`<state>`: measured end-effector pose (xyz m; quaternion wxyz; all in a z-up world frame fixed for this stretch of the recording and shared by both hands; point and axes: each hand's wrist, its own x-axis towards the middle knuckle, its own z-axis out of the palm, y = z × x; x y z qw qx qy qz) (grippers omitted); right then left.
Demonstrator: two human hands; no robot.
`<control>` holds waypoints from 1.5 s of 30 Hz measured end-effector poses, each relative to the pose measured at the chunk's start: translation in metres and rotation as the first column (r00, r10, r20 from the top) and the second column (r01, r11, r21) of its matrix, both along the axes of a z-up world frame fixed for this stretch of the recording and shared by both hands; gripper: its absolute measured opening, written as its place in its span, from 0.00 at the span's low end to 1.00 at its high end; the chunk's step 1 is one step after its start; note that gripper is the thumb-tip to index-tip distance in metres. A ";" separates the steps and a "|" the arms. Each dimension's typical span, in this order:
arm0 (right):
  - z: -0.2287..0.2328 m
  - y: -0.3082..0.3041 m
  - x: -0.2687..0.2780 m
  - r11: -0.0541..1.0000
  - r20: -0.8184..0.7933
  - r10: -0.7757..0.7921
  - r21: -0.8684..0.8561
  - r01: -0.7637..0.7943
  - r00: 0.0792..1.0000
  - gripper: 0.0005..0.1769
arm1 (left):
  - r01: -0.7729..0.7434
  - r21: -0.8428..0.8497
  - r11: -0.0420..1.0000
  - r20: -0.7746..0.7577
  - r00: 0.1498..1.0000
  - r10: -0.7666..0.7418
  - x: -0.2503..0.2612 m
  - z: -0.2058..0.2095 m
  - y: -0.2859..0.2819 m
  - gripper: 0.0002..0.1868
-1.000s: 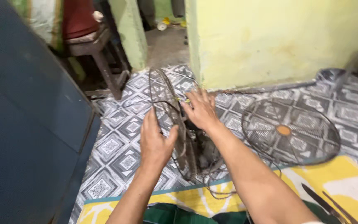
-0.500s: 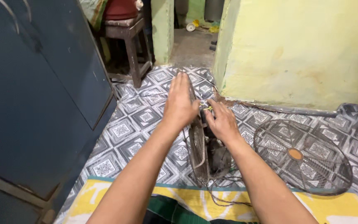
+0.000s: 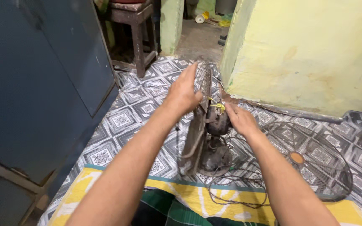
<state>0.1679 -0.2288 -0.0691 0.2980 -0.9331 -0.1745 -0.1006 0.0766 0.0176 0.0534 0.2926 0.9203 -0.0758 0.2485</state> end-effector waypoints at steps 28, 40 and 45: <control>-0.044 -0.029 -0.097 0.890 0.206 -0.386 0.338 0.304 0.899 0.35 | 0.252 -0.060 0.966 0.193 0.952 -0.236 -0.015 -0.099 -0.114 0.37; 0.036 -0.049 -0.039 0.962 0.203 0.211 0.131 -0.240 0.956 0.21 | 0.130 -0.237 0.963 0.284 0.957 -0.059 -0.024 -0.137 -0.120 0.37; 0.036 -0.048 -0.050 0.978 0.242 0.138 0.122 -0.171 0.960 0.17 | 0.003 -0.506 0.863 0.150 0.985 0.085 -0.012 -0.152 -0.134 0.19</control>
